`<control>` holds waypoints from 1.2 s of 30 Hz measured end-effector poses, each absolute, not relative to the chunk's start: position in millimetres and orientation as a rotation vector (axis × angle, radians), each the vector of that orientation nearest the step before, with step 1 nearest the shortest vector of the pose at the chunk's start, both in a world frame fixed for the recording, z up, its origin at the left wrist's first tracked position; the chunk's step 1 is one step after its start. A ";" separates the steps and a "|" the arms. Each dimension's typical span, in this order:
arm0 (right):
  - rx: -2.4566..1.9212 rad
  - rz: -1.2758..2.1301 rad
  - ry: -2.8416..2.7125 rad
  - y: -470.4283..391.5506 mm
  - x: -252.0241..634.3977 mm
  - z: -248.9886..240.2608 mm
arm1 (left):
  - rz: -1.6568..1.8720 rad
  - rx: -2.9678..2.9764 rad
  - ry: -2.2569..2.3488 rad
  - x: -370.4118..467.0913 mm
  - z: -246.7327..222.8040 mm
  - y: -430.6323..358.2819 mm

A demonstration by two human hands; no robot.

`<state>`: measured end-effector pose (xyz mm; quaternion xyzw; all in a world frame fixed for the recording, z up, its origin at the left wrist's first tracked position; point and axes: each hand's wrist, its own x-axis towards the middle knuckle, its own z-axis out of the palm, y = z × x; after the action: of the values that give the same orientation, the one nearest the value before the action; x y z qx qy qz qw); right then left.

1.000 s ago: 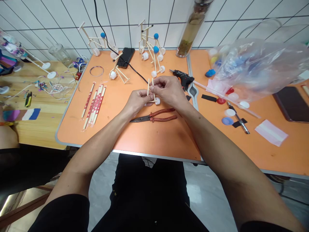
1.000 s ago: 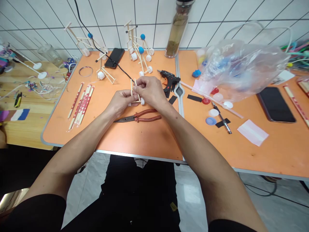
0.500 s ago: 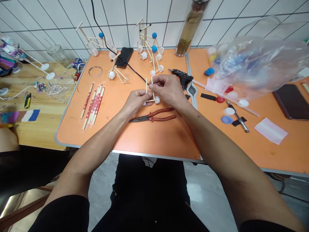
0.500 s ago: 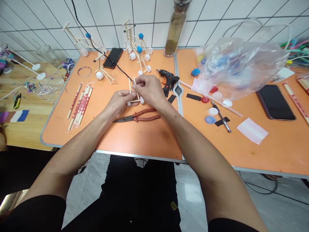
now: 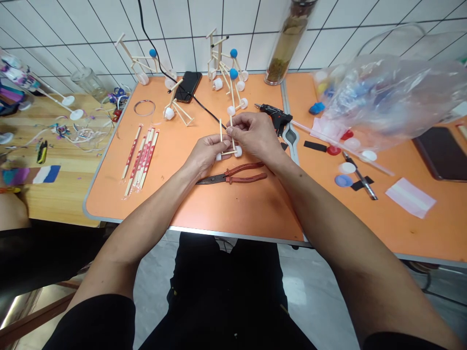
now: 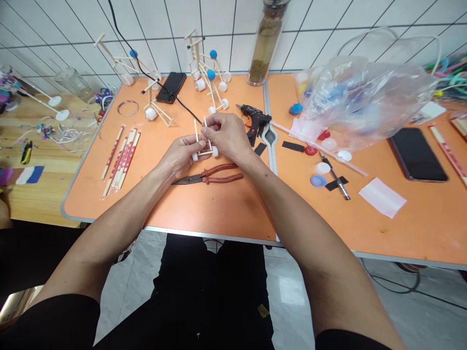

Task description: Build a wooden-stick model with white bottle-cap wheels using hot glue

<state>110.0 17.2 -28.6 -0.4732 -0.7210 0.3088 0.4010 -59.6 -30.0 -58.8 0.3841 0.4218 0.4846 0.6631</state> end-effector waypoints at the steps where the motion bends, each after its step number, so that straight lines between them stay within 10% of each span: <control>1: -1.201 0.773 -1.827 17.5 110.0 -28.9 | 1.106 0.866 0.942 -59.2 -59.9 -29.6; 36: -1.208 0.694 -1.797 -2.3 119.4 -18.4 | 1.330 1.132 1.011 -63.2 -43.0 -30.6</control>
<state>119.4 -2.3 -18.4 -0.4820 -0.7172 0.2768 0.4203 -63.2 -30.6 -43.0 0.4746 0.4242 0.5576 0.5328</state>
